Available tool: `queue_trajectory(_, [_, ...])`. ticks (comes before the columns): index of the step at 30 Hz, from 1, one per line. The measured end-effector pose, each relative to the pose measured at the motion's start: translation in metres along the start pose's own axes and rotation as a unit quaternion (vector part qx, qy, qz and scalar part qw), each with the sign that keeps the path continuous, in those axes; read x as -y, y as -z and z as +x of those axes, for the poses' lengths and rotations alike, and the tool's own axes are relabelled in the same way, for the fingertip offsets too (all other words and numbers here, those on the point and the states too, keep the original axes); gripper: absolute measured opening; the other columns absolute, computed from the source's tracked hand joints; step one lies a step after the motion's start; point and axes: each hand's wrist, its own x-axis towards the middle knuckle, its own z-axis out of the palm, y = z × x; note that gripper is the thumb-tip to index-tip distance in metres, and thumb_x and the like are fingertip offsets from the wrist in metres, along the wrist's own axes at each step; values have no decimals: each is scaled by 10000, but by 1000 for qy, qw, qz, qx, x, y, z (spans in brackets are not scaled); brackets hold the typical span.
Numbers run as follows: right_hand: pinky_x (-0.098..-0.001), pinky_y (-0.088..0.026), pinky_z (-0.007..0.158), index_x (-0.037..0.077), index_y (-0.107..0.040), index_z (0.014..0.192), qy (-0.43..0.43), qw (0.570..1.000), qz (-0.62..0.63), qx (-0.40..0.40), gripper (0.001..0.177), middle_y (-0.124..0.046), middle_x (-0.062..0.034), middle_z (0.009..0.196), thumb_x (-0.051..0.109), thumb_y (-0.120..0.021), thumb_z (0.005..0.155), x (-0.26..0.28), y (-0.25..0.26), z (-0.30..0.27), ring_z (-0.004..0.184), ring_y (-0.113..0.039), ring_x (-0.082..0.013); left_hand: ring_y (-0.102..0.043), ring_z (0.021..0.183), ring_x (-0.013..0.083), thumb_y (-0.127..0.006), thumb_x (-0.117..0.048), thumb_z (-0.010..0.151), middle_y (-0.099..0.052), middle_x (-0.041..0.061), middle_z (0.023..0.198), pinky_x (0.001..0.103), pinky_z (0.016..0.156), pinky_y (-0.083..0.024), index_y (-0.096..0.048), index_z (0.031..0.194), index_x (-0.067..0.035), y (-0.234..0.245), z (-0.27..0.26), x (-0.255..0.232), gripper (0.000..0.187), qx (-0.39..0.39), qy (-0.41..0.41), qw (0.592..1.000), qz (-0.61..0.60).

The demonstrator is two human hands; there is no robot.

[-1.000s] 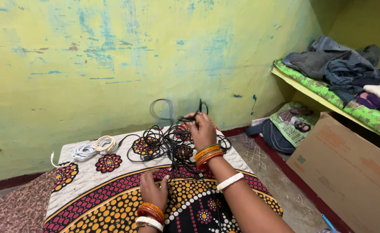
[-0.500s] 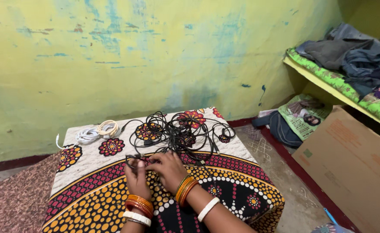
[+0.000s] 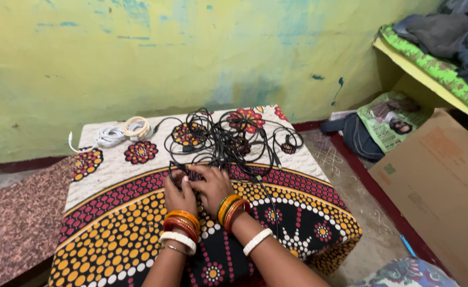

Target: The person untangles a cluster of black and white cables by hand on a patterned table. They separate a coiled white cable and pick through a larger knot of black cables to pull individual strands apart.

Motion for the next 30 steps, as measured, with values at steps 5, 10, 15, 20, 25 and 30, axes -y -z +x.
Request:
queue_trajectory(5, [-445,-434,1011,228,-754,1003,-13,998,-13,-52,324,-608,-38,1391,31,-686,756,-1,0,-3,1257,-561,-298,-676,1016,290,-609,-101,1021,-680,182,1128,388,893,-540,-561,1239,4,2,-1,-3,246,3,-25,997,71])
queue_trajectory(10, [-499,-374,1040,237,-705,1071,-77,993,-33,-80,272,-585,-46,1334,129,-743,825,2,3,-4,1201,-553,-300,-662,1080,303,-600,-65,887,-583,180,1288,391,913,-556,-288,1525,-46,10,-5,-36,710,18,-3,1000,-17])
queue_trajectory(15, [-571,-296,1085,204,-652,1174,-98,989,-45,-104,372,-561,-59,1310,186,-768,821,3,8,-5,1204,-547,-274,-461,1236,504,-779,-165,716,-477,287,1407,574,1032,-361,-488,1418,-116,16,-16,-74,761,-45,-187,923,332])
queue_trajectory(20, [-606,-270,1130,188,-653,1193,-67,989,-51,-122,353,-569,-50,1333,130,-728,853,-9,0,-9,1273,-545,-252,-524,1244,453,-738,-210,823,-603,171,1325,586,1049,-376,-649,1288,-112,9,-10,-60,483,67,-223,920,315])
queue_trajectory(25, [-487,-408,1101,202,-629,1248,-89,990,59,-91,314,-560,-37,1426,96,-627,953,-14,-5,-12,1332,-539,-247,-623,1009,390,-654,-216,959,-658,164,1149,497,869,-485,-695,1110,-100,4,-6,-42,195,95,-105,956,258])
queue_trajectory(30, [-531,-316,1096,183,-627,1229,-91,987,-41,-129,383,-557,-46,1399,104,-688,859,-2,5,-10,1289,-522,-282,-645,948,362,-545,-177,1049,-665,155,1041,442,832,-512,-672,1055,-41,8,-4,-35,187,53,-119,980,153])
